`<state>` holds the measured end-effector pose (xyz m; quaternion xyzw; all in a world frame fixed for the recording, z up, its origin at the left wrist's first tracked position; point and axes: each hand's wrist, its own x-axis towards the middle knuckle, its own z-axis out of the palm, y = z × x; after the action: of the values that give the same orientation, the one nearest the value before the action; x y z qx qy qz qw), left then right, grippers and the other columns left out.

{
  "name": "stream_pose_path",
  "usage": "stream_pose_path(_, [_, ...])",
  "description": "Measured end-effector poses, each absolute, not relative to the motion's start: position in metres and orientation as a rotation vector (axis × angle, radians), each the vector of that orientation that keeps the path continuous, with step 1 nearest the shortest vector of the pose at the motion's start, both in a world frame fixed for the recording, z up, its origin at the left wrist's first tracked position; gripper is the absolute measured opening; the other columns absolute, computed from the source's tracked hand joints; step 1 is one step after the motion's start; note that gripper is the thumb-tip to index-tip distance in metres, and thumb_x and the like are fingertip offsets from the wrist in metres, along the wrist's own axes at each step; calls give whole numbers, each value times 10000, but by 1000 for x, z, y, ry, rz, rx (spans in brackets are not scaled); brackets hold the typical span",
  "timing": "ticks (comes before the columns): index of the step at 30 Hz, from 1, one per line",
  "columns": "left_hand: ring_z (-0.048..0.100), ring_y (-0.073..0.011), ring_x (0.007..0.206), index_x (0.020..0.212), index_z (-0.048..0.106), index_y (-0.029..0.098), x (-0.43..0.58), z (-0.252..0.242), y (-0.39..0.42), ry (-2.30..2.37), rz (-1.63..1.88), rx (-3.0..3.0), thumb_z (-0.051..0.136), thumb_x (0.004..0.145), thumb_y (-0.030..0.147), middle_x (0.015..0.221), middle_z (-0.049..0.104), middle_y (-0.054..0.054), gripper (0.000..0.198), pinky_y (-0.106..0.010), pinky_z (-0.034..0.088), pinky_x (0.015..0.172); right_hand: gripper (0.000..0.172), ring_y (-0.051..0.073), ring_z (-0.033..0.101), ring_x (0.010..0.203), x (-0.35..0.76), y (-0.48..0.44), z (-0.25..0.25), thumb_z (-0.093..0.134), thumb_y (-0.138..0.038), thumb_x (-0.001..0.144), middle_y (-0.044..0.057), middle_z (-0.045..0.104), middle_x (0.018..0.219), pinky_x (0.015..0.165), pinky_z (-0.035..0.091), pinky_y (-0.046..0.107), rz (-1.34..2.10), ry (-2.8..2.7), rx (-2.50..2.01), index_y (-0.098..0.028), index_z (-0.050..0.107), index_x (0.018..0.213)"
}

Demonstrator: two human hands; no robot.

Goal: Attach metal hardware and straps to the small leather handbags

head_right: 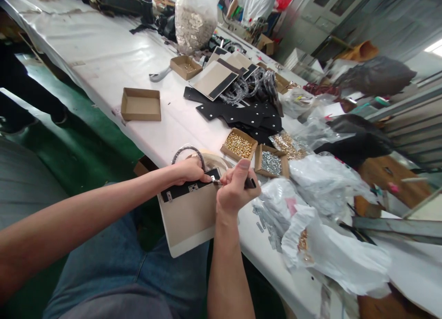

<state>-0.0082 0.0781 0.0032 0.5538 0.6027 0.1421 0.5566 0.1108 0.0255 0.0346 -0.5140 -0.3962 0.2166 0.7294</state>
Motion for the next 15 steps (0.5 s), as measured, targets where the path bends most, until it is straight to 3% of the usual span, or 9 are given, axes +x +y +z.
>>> stream_pose_path(8, [779,-296,994,1080,843,201,-3,-8,79,1154,527,1199,998,675,236,985,840,-68,435,-343,625,844,624,115,462,506,108,33,29,692,-669,1076,-43,452,569,479,384,296,468,-887,-1305,-264,476,654])
stream_pose_path(12, [799,-302,987,1092,846,215,-5,-1,82,1123,458,1178,942,721,241,1046,864,-66,384,-361,649,820,749,88,245,443,170,50,55,718,-876,939,-94,272,543,397,253,294,852,-725,-1309,-300,313,682])
stream_pose_path(15, [810,-310,925,1114,841,207,-9,8,87,1060,353,1118,924,721,252,1053,872,-85,405,-366,651,734,731,70,232,457,238,33,70,878,-837,820,-114,327,577,392,202,252,836,-712,-1391,-286,402,761])
